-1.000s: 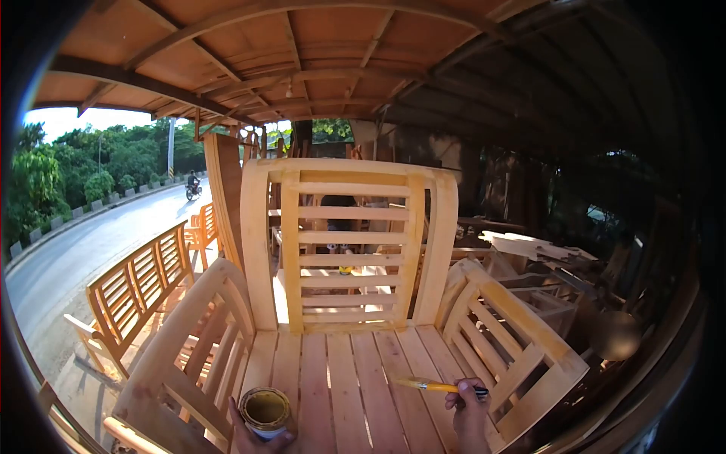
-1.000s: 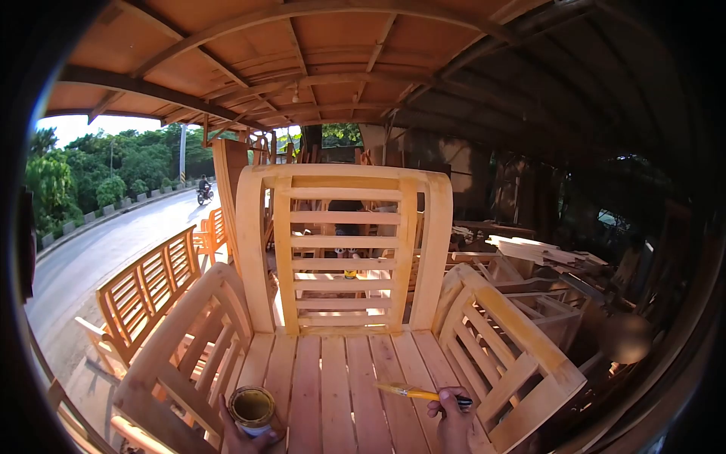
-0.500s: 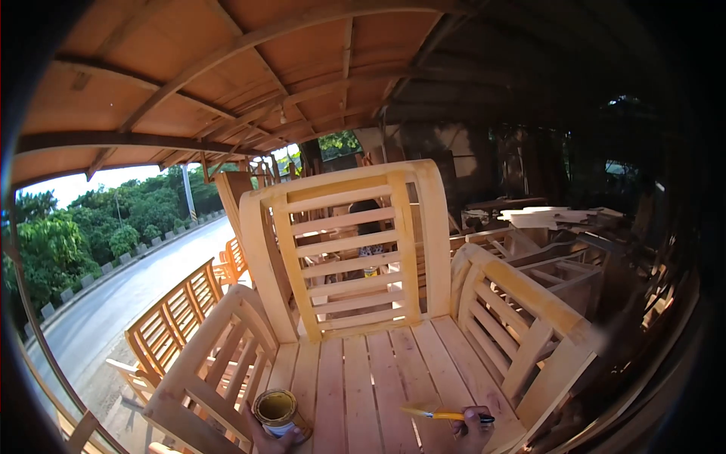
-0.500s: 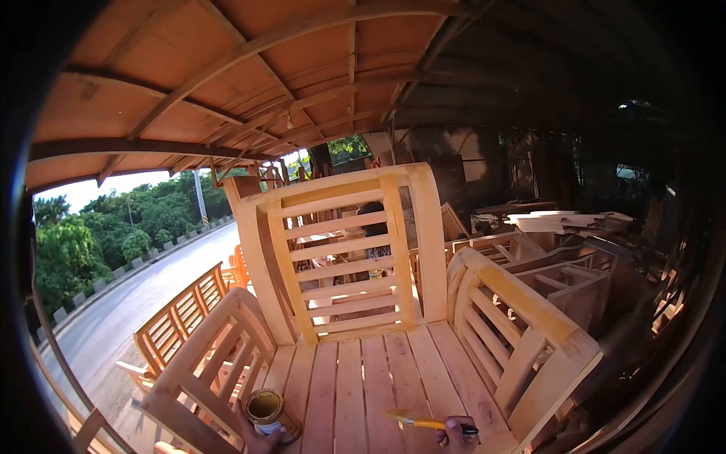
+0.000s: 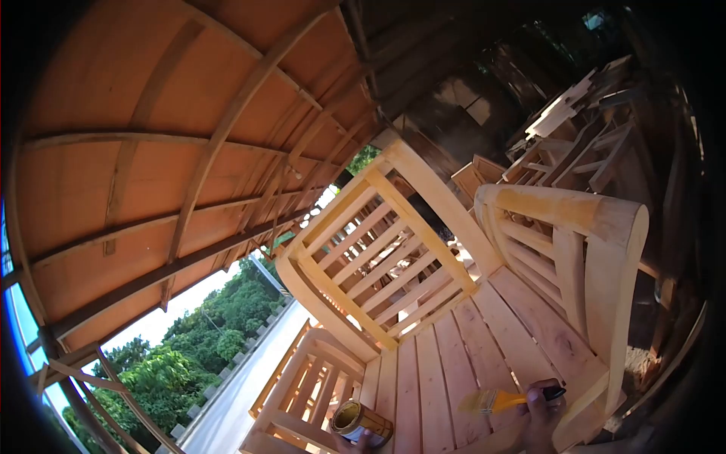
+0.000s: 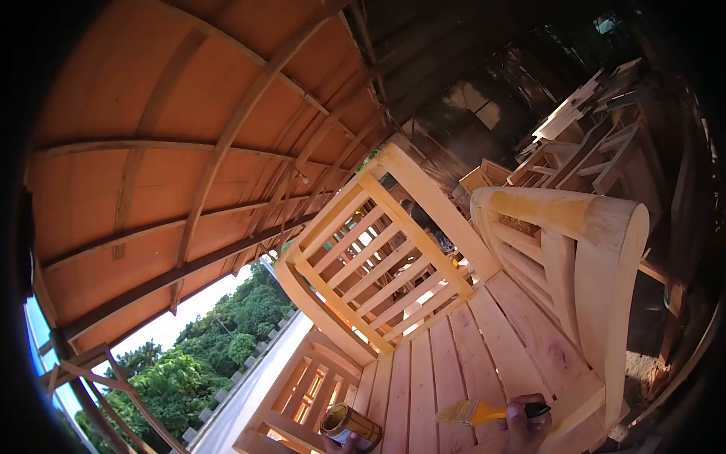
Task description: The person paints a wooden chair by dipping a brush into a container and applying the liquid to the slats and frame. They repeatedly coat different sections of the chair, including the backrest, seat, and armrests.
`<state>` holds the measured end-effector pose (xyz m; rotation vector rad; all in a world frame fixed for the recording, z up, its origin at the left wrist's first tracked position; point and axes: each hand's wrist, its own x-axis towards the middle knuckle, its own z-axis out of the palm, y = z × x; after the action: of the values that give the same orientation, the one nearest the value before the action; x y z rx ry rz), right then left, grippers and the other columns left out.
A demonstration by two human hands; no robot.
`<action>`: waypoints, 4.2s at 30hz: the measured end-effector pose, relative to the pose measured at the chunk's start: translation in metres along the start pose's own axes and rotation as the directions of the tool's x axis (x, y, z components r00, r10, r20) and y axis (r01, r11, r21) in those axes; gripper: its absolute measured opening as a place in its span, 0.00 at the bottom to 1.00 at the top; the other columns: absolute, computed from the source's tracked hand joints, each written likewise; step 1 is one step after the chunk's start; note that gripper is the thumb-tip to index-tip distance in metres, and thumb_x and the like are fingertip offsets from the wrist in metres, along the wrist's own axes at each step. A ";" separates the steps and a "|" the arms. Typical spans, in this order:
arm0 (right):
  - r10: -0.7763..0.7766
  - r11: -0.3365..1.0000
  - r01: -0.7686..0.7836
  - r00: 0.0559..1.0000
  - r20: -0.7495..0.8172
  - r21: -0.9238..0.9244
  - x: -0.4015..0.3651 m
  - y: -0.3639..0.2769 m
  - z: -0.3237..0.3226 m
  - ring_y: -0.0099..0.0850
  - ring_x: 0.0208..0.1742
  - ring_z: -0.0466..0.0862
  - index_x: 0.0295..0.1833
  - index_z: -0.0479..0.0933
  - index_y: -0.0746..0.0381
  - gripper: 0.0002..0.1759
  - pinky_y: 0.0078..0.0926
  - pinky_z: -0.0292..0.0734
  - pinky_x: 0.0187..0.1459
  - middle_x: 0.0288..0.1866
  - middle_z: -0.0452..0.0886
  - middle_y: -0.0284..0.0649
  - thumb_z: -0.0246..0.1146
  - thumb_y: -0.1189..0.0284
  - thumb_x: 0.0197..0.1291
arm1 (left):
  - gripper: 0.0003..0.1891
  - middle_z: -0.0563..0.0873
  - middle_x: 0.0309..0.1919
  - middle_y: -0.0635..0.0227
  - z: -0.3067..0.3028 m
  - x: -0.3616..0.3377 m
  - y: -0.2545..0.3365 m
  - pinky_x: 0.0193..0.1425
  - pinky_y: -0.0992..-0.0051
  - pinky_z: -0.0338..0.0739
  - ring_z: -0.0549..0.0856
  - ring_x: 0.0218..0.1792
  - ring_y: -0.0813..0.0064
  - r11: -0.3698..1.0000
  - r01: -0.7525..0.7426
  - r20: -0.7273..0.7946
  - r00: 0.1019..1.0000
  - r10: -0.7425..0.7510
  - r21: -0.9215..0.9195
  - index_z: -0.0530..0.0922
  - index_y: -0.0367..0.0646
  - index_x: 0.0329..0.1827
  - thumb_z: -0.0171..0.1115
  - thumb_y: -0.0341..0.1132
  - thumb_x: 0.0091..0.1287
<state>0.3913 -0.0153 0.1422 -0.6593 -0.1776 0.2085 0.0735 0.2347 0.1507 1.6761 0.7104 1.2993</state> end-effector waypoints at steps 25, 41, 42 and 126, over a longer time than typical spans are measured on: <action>-0.011 0.997 0.011 1.000 0.004 -0.081 -0.002 -0.004 0.008 0.17 0.25 0.76 0.45 0.76 0.63 0.12 0.16 0.74 0.28 0.31 0.77 0.32 0.68 0.66 0.67 | 0.41 0.76 0.64 0.59 0.001 0.011 0.006 0.72 0.63 0.73 0.77 0.65 0.66 1.000 0.011 -0.050 0.999 -0.012 -0.022 0.61 0.40 0.74 0.76 0.26 0.61; 0.106 0.865 0.342 0.590 0.800 -0.367 0.014 -0.071 0.242 0.24 0.31 0.85 0.53 0.78 0.65 0.15 0.20 0.81 0.35 0.34 0.84 0.37 0.67 0.65 0.72 | 0.53 0.78 0.66 0.57 0.026 0.023 0.081 0.74 0.64 0.74 0.78 0.69 0.65 0.993 -0.116 0.153 0.982 0.112 0.013 0.62 0.35 0.75 0.88 0.37 0.47; 0.163 0.852 0.337 0.557 0.814 -0.401 0.007 -0.068 0.258 0.23 0.32 0.85 0.52 0.79 0.65 0.15 0.19 0.81 0.36 0.34 0.84 0.36 0.68 0.64 0.72 | 0.54 0.78 0.66 0.56 0.029 0.022 0.073 0.73 0.63 0.74 0.79 0.68 0.64 0.988 -0.148 0.165 0.976 0.141 0.031 0.62 0.35 0.75 0.88 0.38 0.47; -0.498 -0.056 0.971 0.175 0.849 -0.233 0.291 -0.090 0.496 0.32 0.29 0.88 0.47 0.81 0.62 0.14 0.31 0.82 0.35 0.27 0.87 0.42 0.72 0.65 0.63 | 0.53 0.81 0.63 0.55 0.067 0.034 0.045 0.71 0.62 0.77 0.81 0.66 0.65 0.988 -0.111 0.078 0.990 0.119 -0.107 0.61 0.33 0.72 0.89 0.32 0.46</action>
<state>0.5708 0.2788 0.6116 -1.2961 -1.3176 -1.0482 0.1444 0.2237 0.2012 1.6975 0.4952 1.3145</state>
